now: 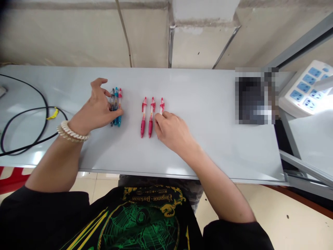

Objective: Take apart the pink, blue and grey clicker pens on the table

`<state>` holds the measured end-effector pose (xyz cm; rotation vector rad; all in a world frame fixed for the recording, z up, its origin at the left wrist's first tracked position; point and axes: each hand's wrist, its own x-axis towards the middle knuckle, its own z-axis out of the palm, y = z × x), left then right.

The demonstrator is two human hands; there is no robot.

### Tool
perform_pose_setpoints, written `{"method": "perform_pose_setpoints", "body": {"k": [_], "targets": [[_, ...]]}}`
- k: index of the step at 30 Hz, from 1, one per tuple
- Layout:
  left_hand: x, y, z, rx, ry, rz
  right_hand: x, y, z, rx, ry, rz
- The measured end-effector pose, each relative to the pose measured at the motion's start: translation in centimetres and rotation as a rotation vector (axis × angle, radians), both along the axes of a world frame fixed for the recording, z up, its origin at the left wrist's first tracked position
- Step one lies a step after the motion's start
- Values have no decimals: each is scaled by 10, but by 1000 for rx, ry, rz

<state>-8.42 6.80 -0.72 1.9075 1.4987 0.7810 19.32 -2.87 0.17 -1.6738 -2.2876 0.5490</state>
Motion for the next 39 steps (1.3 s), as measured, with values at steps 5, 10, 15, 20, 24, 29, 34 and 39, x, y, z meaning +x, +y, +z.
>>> {"method": "perform_pose_setpoints", "body": {"k": [5,10,15,20,24,29,34,39], "targets": [[-2,-1,-1,10,-106,-2,1,-1,-1,20,-2,-5],[0,-2,2,14,-212,44,1,-1,-1,3,7,-33],[2,-2,10,39,-173,53,4,0,-1,3,37,-118],[11,-7,18,172,-181,44,2,-3,-4,175,306,-171],[31,-22,25,-125,-556,-146,-3,-8,-4,201,658,-85],[55,-41,27,-316,-822,-198,-6,-9,0,-7,940,-43],[61,-45,20,-200,-892,-93,-5,-8,7,-196,964,-29],[64,-49,11,-137,-841,35,-6,-9,-1,180,720,-86]]}}
